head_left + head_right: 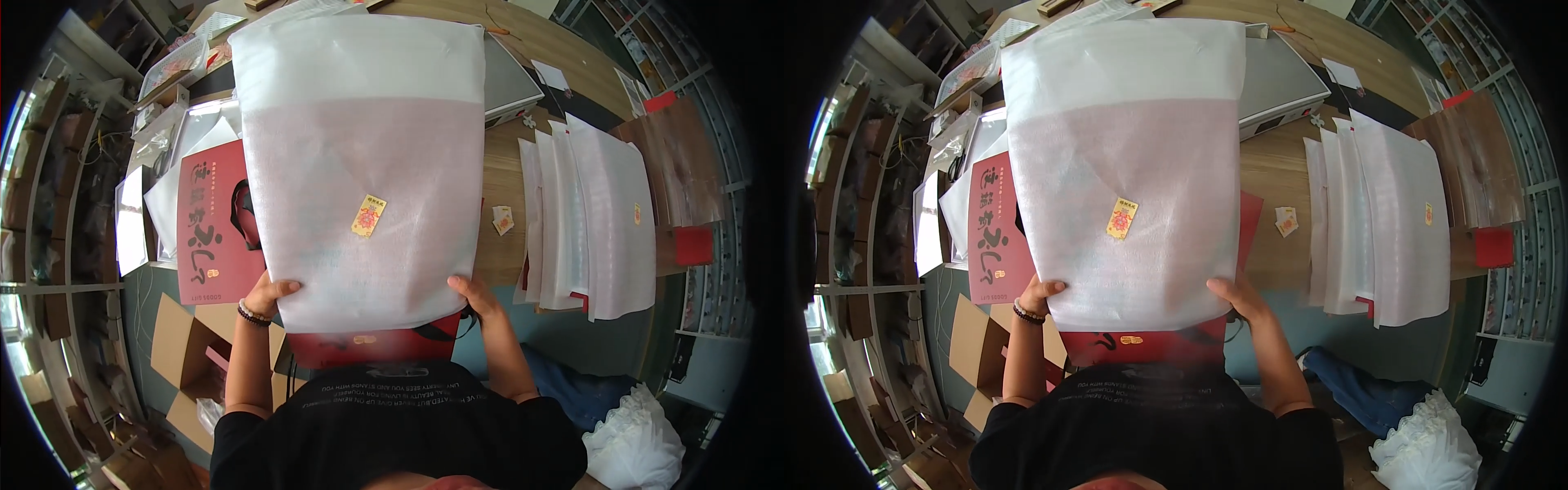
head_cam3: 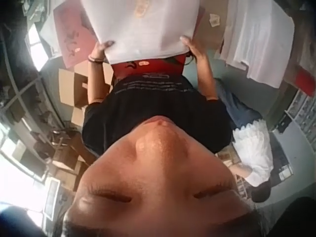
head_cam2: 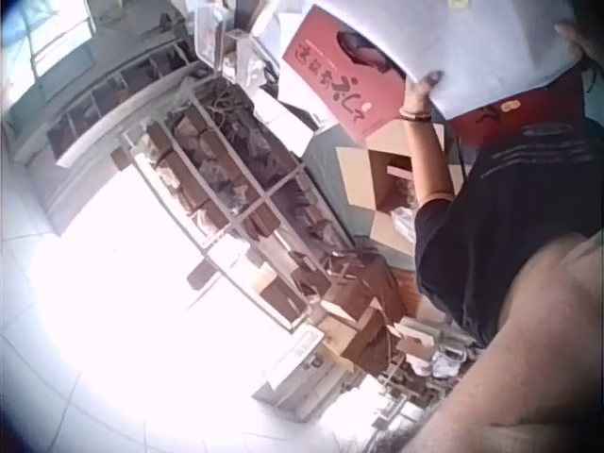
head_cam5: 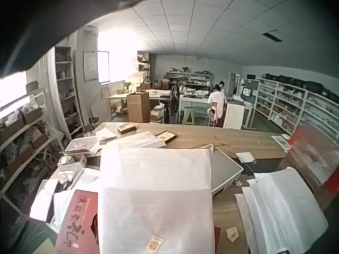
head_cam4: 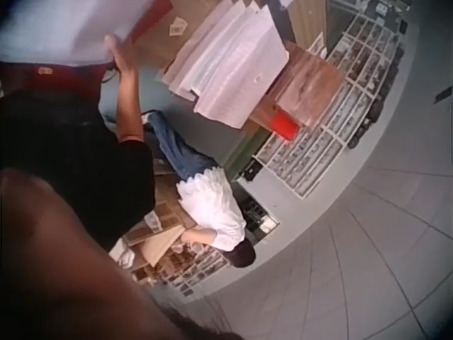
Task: Packing gift boxes with paper and placing them into bags.
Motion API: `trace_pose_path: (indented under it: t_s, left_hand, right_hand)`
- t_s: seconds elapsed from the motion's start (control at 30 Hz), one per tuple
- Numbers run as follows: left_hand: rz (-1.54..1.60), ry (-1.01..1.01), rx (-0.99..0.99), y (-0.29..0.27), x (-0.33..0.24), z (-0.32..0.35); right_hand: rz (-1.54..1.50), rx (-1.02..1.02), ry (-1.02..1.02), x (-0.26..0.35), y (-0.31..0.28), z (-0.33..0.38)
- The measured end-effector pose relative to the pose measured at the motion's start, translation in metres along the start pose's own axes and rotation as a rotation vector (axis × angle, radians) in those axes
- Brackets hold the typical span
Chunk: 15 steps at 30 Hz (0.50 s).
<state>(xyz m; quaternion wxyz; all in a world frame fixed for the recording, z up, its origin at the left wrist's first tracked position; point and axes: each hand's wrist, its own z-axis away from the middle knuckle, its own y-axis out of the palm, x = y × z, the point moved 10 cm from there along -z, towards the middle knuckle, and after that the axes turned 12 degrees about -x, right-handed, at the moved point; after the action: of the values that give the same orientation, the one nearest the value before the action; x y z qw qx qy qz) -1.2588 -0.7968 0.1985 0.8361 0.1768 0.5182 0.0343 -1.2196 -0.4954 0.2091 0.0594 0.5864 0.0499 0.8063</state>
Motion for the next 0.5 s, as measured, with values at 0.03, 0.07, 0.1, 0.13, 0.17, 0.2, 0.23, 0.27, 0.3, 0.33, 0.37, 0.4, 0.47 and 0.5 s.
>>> trace_pose_path:
  t_s: [0.03, 0.07, 0.1, 0.13, 0.17, 0.2, 0.23, 0.27, 0.3, 0.33, 0.37, 0.4, 0.47, 0.5]
  left_hand:
    - [-0.003, -0.005, 0.009, -0.002, 0.005, 0.001]
    - [0.001, -0.124, 0.021, -0.007, 0.021, 0.002]
    - [0.005, -0.243, 0.034, -0.009, 0.037, 0.006]
    - [0.005, -0.246, 0.038, -0.009, 0.046, 0.015]
    - [0.012, -0.182, -0.001, -0.006, 0.04, 0.018]
    - [0.022, -0.127, -0.036, -0.005, 0.038, 0.024]
    - [0.039, -0.104, -0.043, -0.004, 0.037, 0.03]
    - [0.037, -0.115, -0.043, -0.007, 0.043, 0.043]
    - [0.051, -0.156, -0.027, -0.011, 0.055, 0.052]
    - [0.064, -0.195, -0.012, -0.014, 0.067, 0.062]
    - [0.078, -0.158, -0.028, -0.015, 0.069, 0.063]
    - [0.076, -0.151, -0.024, -0.013, 0.073, 0.067]
    - [0.076, -0.246, -0.156, -0.022, 0.091, 0.077]
    - [0.059, -0.302, -0.21, -0.028, 0.103, 0.081]
  right_hand:
    - [-0.006, 0.006, 0.074, -0.015, -0.005, 0.004]
    - [-0.011, 0.018, 0.149, -0.024, -0.005, 0.009]
    - [-0.012, 0.013, 0.151, -0.025, -0.005, 0.017]
    - [0.001, 0.008, 0.173, -0.027, -0.003, 0.027]
    - [0.017, 0.005, 0.182, -0.024, -0.002, 0.027]
    - [0.017, -0.005, 0.177, -0.022, -0.003, 0.033]
    - [-0.003, 0.018, 0.148, -0.019, 0.0, 0.038]
    - [-0.028, 0.046, 0.134, -0.017, 0.003, 0.051]
    - [-0.02, 0.099, 0.192, -0.035, 0.001, 0.057]
    - [-0.023, 0.093, 0.196, -0.047, -0.001, 0.066]
    - [0.007, 0.082, 0.224, -0.054, -0.001, 0.066]
    - [0.035, 0.072, 0.253, -0.059, -0.001, 0.066]
    - [0.039, 0.075, 0.298, -0.065, 0.003, 0.067]
    - [0.041, 0.077, 0.353, -0.072, 0.004, 0.07]
